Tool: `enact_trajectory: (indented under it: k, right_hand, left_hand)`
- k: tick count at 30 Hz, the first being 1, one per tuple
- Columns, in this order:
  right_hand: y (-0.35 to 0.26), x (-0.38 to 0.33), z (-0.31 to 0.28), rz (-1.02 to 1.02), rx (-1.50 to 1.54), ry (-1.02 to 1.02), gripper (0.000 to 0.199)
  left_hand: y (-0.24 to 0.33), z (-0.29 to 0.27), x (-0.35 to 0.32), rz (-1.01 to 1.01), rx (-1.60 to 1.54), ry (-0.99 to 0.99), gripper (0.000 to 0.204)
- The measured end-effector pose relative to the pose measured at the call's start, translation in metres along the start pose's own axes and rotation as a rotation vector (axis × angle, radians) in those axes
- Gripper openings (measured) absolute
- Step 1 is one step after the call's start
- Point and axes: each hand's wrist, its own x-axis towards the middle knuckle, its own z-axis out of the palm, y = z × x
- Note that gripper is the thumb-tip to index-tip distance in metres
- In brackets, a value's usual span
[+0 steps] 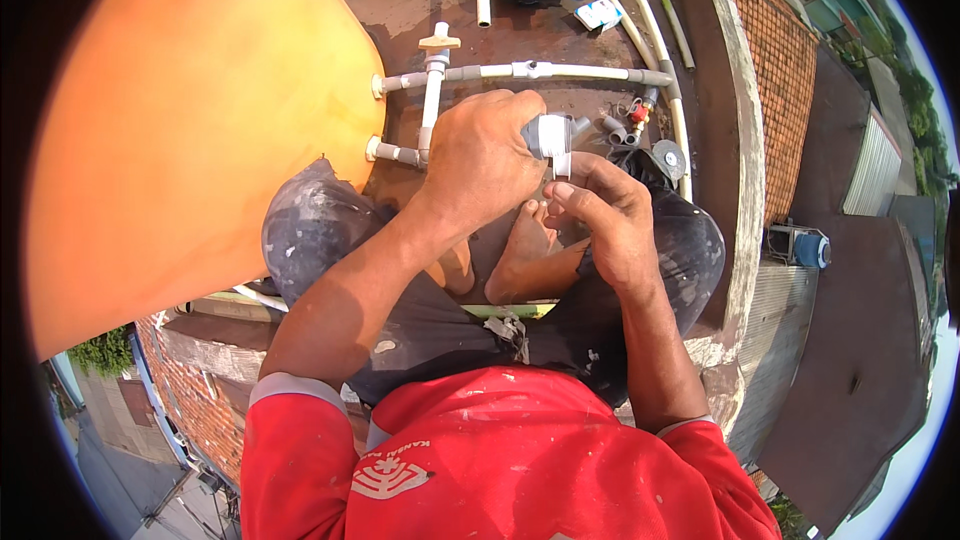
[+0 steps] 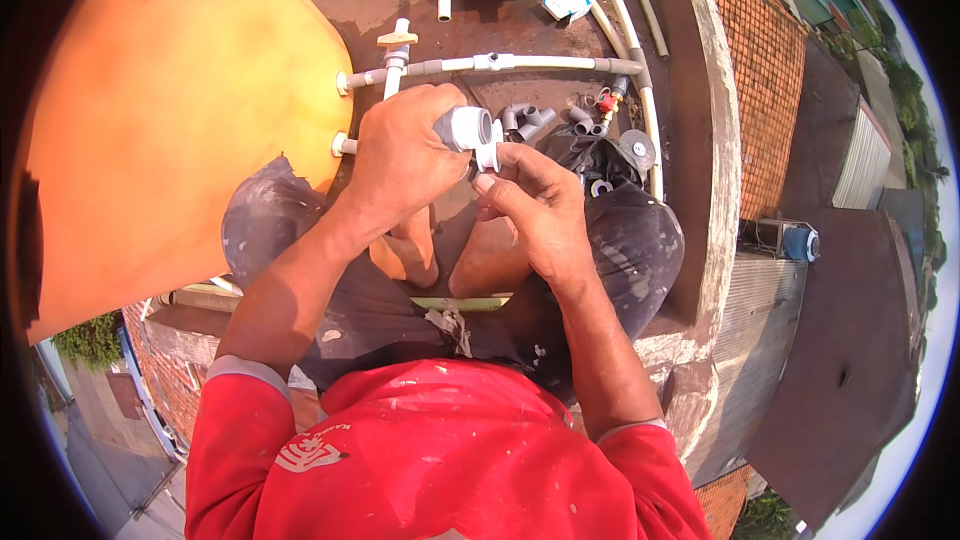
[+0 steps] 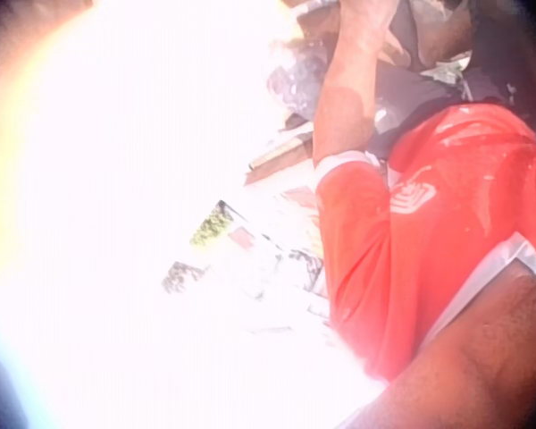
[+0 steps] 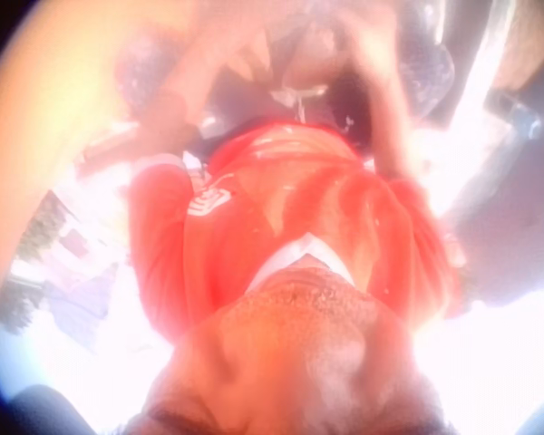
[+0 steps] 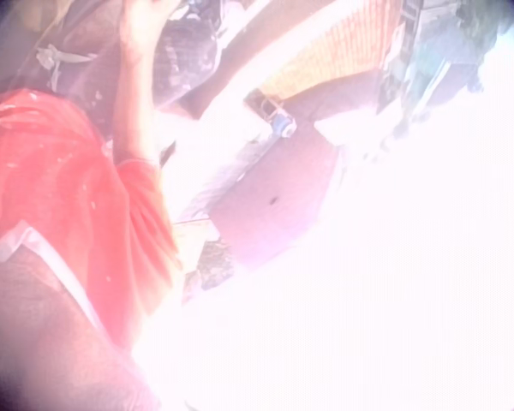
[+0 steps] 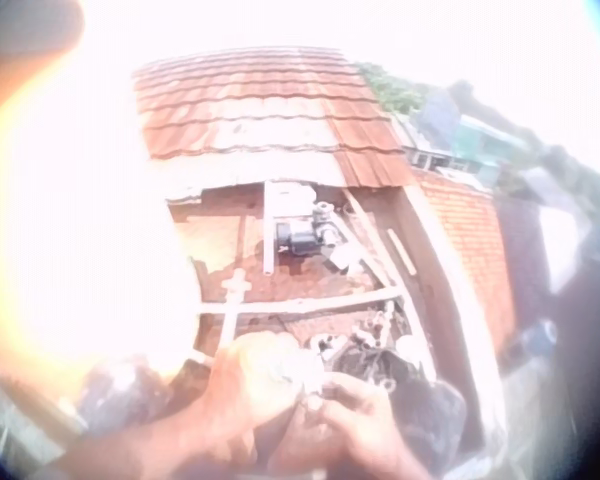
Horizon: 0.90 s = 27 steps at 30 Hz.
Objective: The person assembles a plumbing system on a rooftop, wrapping thread seal tape on pipe fittings, screwing them together, and using an angle grinder to cut a PVC pipe. They connect the cut pipe to a valve assembly and position it near a water tank.
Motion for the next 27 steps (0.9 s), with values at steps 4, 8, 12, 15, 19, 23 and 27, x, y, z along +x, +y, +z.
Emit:
enact_trajectory:
  k: [4,8,12,15,19,23,27]
  right_hand:
    - [-0.015,-0.034,0.007,0.14,-0.267,-0.02,0.021]
    - [-0.04,-0.036,0.005,-0.115,-0.093,-0.045,0.023]
    - [-0.065,-0.001,0.012,-0.305,-0.123,0.019,0.03]
    - [-0.067,0.031,0.02,-0.288,-0.124,0.076,0.036]
    - [-0.058,0.051,0.014,-0.132,-0.251,0.146,0.045]
    - [-0.033,0.052,0.003,-0.016,-0.154,0.144,0.043]
    - [-0.012,0.018,0.005,-0.023,-0.164,0.088,0.035]
  left_hand:
    - [-0.002,0.001,0.0,-0.03,0.142,-0.021,0.019]
    - [-0.001,-0.004,0.001,0.087,0.194,-0.08,0.017]
    - [0.009,-0.004,0.0,0.201,0.127,-0.067,0.022]
    - [0.003,0.006,-0.006,0.181,0.172,0.026,0.03]
    - [0.002,0.003,-0.003,0.17,0.18,-0.013,0.031]
    - [0.006,0.001,-0.005,0.069,0.039,-0.015,0.02]
    - [0.001,0.001,-0.002,-0.076,-0.027,-0.022,0.015]
